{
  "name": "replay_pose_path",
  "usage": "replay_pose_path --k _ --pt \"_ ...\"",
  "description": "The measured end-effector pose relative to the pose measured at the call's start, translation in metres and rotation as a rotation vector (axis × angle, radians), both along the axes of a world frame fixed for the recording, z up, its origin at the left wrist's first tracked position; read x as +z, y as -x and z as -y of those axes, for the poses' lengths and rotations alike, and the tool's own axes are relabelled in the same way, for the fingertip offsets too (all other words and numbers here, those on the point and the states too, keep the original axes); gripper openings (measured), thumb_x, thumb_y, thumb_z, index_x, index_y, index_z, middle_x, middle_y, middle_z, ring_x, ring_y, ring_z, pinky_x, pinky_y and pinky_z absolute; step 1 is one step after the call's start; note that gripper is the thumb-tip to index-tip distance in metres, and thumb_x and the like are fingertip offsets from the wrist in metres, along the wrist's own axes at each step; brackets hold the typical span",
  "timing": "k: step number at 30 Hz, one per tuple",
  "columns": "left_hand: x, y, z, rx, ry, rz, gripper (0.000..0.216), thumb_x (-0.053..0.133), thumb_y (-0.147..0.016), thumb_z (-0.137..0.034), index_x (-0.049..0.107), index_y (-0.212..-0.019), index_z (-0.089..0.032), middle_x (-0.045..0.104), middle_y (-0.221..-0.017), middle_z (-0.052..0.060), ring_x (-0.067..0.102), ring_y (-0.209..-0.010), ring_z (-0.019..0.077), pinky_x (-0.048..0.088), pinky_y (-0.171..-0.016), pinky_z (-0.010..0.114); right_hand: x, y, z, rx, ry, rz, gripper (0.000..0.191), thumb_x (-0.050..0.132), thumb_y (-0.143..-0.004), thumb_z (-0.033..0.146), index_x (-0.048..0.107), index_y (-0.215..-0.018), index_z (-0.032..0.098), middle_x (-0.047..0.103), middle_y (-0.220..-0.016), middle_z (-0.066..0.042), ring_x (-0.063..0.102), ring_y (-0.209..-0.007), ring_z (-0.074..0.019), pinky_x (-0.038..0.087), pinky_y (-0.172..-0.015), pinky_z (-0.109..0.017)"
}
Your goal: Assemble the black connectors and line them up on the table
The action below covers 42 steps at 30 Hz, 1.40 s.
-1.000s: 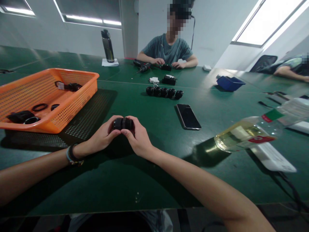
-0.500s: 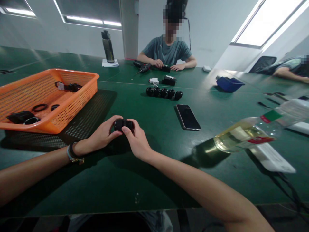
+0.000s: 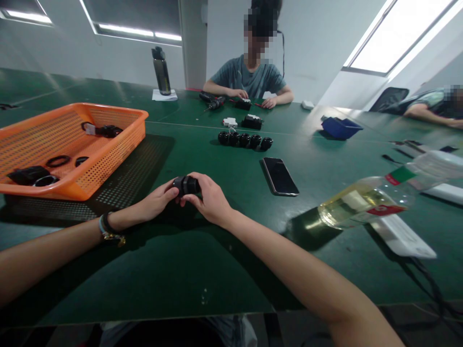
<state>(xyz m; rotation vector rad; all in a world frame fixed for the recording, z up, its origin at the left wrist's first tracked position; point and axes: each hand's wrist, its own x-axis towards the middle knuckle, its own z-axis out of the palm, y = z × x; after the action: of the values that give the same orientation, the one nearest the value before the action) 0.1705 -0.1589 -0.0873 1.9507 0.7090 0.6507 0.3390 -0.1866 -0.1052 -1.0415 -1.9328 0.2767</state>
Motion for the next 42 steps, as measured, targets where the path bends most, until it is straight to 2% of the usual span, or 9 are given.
replay_pose_path --k 4,14,22,30,35,38,40,42 --pt "0.000 -0.001 0.001 -0.019 0.073 0.029 0.047 0.034 -0.078 -0.064 0.042 -0.078 -0.017 0.047 -0.064 -0.002 0.046 -0.060 0.0126 0.041 -0.061 0.026 0.002 0.000 0.002 0.031 0.012 0.004 0.047 0.036 -0.082 0.058 0.043 -0.107 0.020 0.058 -0.103 -0.011 0.056 -0.096 -0.0216 0.046 -0.081 -0.039" --pt "0.003 -0.001 0.008 0.075 -0.015 0.027 0.043 0.041 -0.078 -0.059 0.043 -0.083 -0.016 0.047 -0.072 0.000 0.047 -0.067 0.0137 0.042 -0.063 0.025 0.005 0.009 0.016 0.011 0.127 -0.121 0.032 0.042 -0.082 0.039 0.040 -0.108 0.019 0.056 -0.100 -0.008 0.056 -0.086 -0.0197 0.047 -0.076 -0.037" --pt "0.006 0.001 0.014 0.109 -0.151 0.004 0.043 0.039 -0.079 -0.058 0.045 -0.085 -0.015 0.047 -0.078 0.002 0.046 -0.073 0.0158 0.042 -0.066 0.027 0.006 0.016 0.026 -0.009 0.167 -0.223 0.035 0.039 -0.084 0.046 0.040 -0.106 0.020 0.056 -0.096 -0.007 0.056 -0.081 -0.0186 0.048 -0.072 -0.035" --pt "0.008 -0.002 0.022 0.132 -0.126 0.036 0.052 0.035 -0.078 -0.066 0.045 -0.085 -0.015 0.047 -0.077 0.002 0.046 -0.072 0.0158 0.041 -0.066 0.027 0.008 0.023 0.034 -0.063 0.204 -0.316 0.037 0.037 -0.084 0.051 0.040 -0.104 0.020 0.058 -0.092 -0.007 0.057 -0.081 -0.0189 0.048 -0.071 -0.034" --pt "0.007 -0.002 0.022 0.125 -0.120 0.076 0.050 0.039 -0.078 -0.064 0.046 -0.085 -0.015 0.048 -0.077 0.001 0.046 -0.070 0.0148 0.041 -0.064 0.026 0.009 0.029 0.039 -0.100 0.256 -0.369 0.034 0.038 -0.084 0.048 0.041 -0.103 0.019 0.058 -0.087 -0.006 0.057 -0.079 -0.0180 0.047 -0.069 -0.032" --pt "0.003 -0.004 0.014 0.132 -0.027 0.081 0.043 0.044 -0.077 -0.059 0.046 -0.082 -0.016 0.049 -0.073 0.000 0.047 -0.067 0.0134 0.041 -0.062 0.024 0.007 0.028 0.031 -0.129 0.306 -0.360 0.031 0.037 -0.085 0.045 0.042 -0.102 0.019 0.059 -0.083 -0.005 0.057 -0.075 -0.0171 0.046 -0.066 -0.030" --pt "-0.001 -0.007 0.007 0.144 0.129 0.113 0.039 0.046 -0.077 -0.055 0.045 -0.082 -0.016 0.048 -0.064 -0.002 0.047 -0.059 0.0111 0.040 -0.055 0.022 0.004 0.023 0.019 -0.135 0.323 -0.298 0.029 0.037 -0.085 0.043 0.043 -0.100 0.018 0.059 -0.080 -0.005 0.056 -0.070 -0.0168 0.044 -0.063 -0.029" --pt "-0.004 -0.012 -0.001 0.156 0.328 0.141 0.038 0.037 -0.081 -0.054 0.044 -0.079 -0.016 0.046 -0.053 -0.004 0.045 -0.047 0.0091 0.034 -0.045 0.019 0.003 0.016 0.005 -0.114 0.280 -0.193 0.031 0.040 -0.084 0.043 0.043 -0.101 0.018 0.059 -0.080 -0.005 0.056 -0.067 -0.0166 0.043 -0.061 -0.029"
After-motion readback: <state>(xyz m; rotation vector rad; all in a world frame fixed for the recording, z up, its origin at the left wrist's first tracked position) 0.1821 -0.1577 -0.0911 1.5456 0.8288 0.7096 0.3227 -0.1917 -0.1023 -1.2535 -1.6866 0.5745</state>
